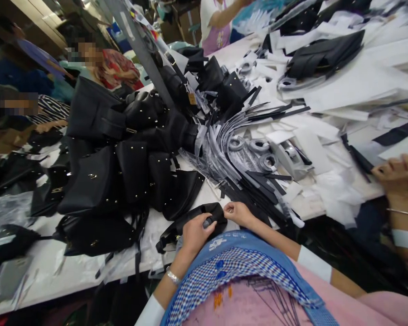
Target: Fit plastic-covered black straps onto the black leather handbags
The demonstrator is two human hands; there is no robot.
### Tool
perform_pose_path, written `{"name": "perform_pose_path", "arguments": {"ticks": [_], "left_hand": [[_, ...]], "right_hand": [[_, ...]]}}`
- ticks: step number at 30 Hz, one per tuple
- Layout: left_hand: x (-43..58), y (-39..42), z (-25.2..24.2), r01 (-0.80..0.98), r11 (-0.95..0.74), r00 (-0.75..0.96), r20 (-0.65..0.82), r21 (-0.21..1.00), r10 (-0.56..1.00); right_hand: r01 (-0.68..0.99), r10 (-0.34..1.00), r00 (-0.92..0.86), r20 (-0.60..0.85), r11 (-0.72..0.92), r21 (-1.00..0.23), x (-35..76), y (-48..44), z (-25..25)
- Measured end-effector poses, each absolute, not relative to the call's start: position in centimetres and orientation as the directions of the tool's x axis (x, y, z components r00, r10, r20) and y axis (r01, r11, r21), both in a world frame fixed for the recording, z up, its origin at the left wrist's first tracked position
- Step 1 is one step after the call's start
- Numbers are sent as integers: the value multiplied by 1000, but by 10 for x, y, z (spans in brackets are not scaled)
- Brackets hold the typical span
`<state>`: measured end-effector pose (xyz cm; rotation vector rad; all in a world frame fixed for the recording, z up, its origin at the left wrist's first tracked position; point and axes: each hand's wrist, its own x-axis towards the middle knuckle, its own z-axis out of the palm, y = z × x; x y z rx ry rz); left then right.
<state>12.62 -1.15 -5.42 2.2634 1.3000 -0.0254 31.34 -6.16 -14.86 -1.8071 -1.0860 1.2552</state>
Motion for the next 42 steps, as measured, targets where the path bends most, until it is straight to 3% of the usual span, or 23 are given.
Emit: {"name": "perform_pose_path", "arguments": {"ticks": [11,27,32,35,38,42], "left_hand": [[122,-11,-58,813,-391,530,-272,431,803],[109,-14,-67,783,-335,527,-273,523,805],[108,-13,-66,780,-305,516,-286,546,808],[109,-14,-64,784,-269,491,-294,559,820],[110,-17,-63,814,-150,390,-337,562,857],[110,-18,-64,814,45,267,-443,579,856]], "right_hand": [[419,871,305,-384,-485,-767,330,-67,-193],[547,829,390,-401,-559,-623,341,-68,-193],[614,856,384,-347,-517,-596,339,-70,-168],[651,951,243,-192,-306,-695,332,-68,-145],[488,999,-14,-31,-20,-873,320,-66,-133],[247,995,-97,-37,-12,-969,308,-65,-137]]}}
